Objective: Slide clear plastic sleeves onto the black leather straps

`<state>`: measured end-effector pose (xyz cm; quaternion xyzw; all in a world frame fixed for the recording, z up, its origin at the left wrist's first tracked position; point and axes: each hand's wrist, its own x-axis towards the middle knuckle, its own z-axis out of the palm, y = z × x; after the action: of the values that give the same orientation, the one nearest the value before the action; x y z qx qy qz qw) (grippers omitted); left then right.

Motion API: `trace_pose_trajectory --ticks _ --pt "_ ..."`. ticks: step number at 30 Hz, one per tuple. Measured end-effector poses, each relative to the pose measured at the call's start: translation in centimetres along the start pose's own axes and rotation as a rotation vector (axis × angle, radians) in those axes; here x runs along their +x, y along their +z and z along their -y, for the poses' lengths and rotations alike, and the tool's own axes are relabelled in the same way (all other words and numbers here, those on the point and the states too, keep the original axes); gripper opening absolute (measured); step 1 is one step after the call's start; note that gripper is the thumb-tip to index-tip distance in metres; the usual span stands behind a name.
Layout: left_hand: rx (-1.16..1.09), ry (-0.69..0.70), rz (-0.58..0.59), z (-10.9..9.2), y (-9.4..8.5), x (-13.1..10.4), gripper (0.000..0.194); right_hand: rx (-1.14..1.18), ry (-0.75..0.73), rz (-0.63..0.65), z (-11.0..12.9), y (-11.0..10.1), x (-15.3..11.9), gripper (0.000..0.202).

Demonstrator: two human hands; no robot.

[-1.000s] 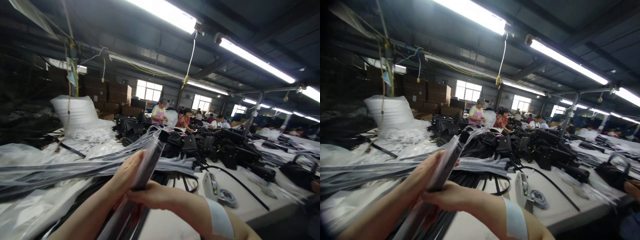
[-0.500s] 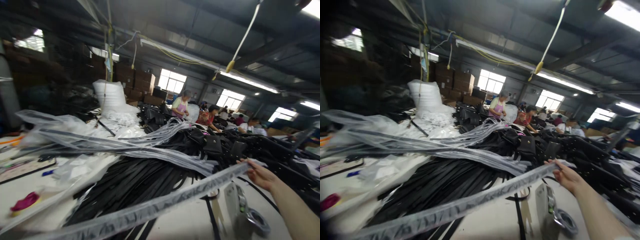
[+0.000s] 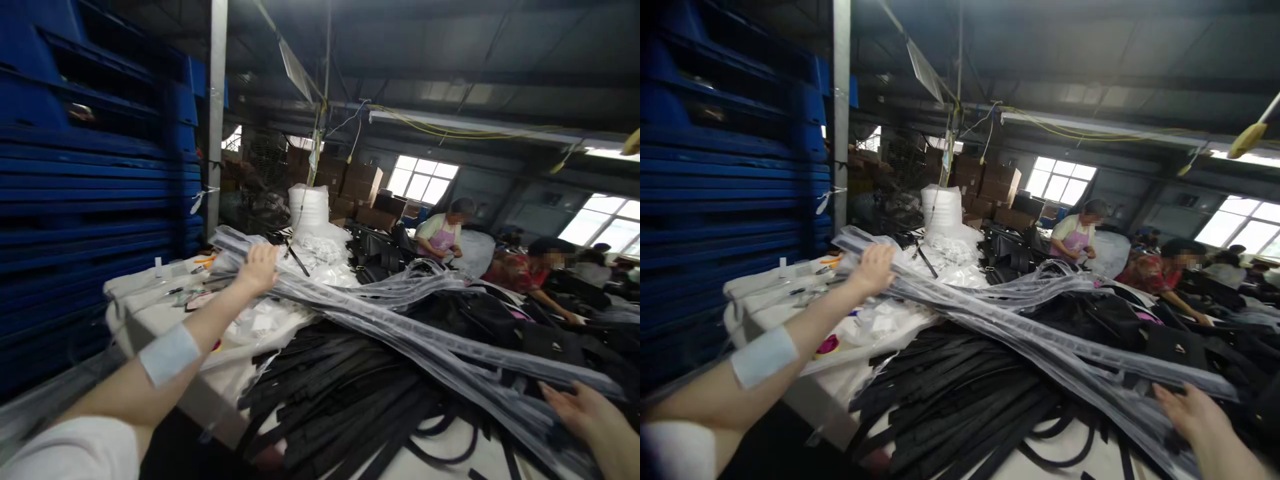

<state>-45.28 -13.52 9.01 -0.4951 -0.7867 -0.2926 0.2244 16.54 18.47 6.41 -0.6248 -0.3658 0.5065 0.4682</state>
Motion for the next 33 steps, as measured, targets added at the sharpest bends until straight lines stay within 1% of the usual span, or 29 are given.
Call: trace_pose_trajectory --ticks 1,3,4,5,6,8,9,11,13,15,18,20,21,23,25,28,30,33 --pt "-0.015 0.054 0.046 -1.6 1.8 -1.7 0.057 -0.056 0.039 -0.022 -1.5 0.9 0.3 0.059" --pt "-0.055 0.153 0.141 -4.5 5.2 -6.6 0.056 -0.116 0.068 -0.011 -4.3 3.0 0.1 0.059" --pt "-0.085 0.209 0.201 -5.7 6.7 -9.4 0.056 -0.137 0.048 0.021 -5.5 4.2 -0.4 0.056" --pt "-0.136 0.268 0.286 -6.7 8.1 -12.2 0.059 -0.162 0.026 0.077 -6.4 5.5 -1.3 0.050" --pt "-0.176 0.291 0.347 -7.4 9.4 -14.9 0.062 -0.194 0.005 0.123 -7.1 6.8 -2.4 0.043" --pt "-0.232 0.279 0.378 -8.2 11.5 -19.1 0.064 -0.276 -0.048 0.243 -8.0 9.5 -5.0 0.030" --pt "-0.252 0.258 0.371 -8.4 12.3 -20.7 0.064 -0.331 -0.072 0.295 -8.3 11.1 -6.4 0.026" --pt "-0.280 0.202 0.338 -8.5 13.6 -22.6 0.060 -0.452 -0.141 0.426 -9.0 14.3 -9.3 0.025" --pt "-0.296 0.141 0.304 -8.6 14.3 -23.5 0.056 -0.578 -0.241 0.548 -10.2 17.8 -12.2 0.026" --pt "-0.306 0.077 0.256 -8.7 14.5 -23.6 0.053 -0.674 -0.382 0.701 -12.0 21.3 -15.4 0.026" --pt "-0.336 0.005 0.186 -8.9 14.4 -23.7 0.051 -0.717 -0.633 0.993 -14.6 26.3 -20.9 0.024" --pt "-0.368 -0.014 0.165 -9.1 14.2 -23.9 0.051 -0.730 -0.789 1.122 -15.9 29.7 -24.9 0.022" --pt "-0.381 -0.020 0.159 -9.1 14.2 -24.1 0.051 -0.739 -0.859 1.162 -16.4 31.4 -26.8 0.022" --pt "-0.391 -0.031 0.152 -9.1 14.4 -24.5 0.050 -0.770 -1.009 1.223 -17.3 34.9 -30.6 0.021" --pt "-0.389 -0.031 0.150 -8.9 15.1 -24.9 0.047 -0.818 -1.159 1.270 -18.4 38.4 -33.9 0.023" --pt "-0.392 -0.010 0.140 -8.2 16.5 -25.2 0.036 -0.886 -1.323 1.309 -21.0 42.9 -37.7 0.034" --pt "-0.386 -0.006 0.117 -7.8 17.5 -25.2 0.026 -0.908 -1.374 1.292 -23.1 45.2 -39.3 0.047" --pt "-0.372 -0.016 0.064 -7.9 18.4 -25.1 0.017 -0.923 -1.372 1.227 -25.8 47.4 -40.5 0.065"
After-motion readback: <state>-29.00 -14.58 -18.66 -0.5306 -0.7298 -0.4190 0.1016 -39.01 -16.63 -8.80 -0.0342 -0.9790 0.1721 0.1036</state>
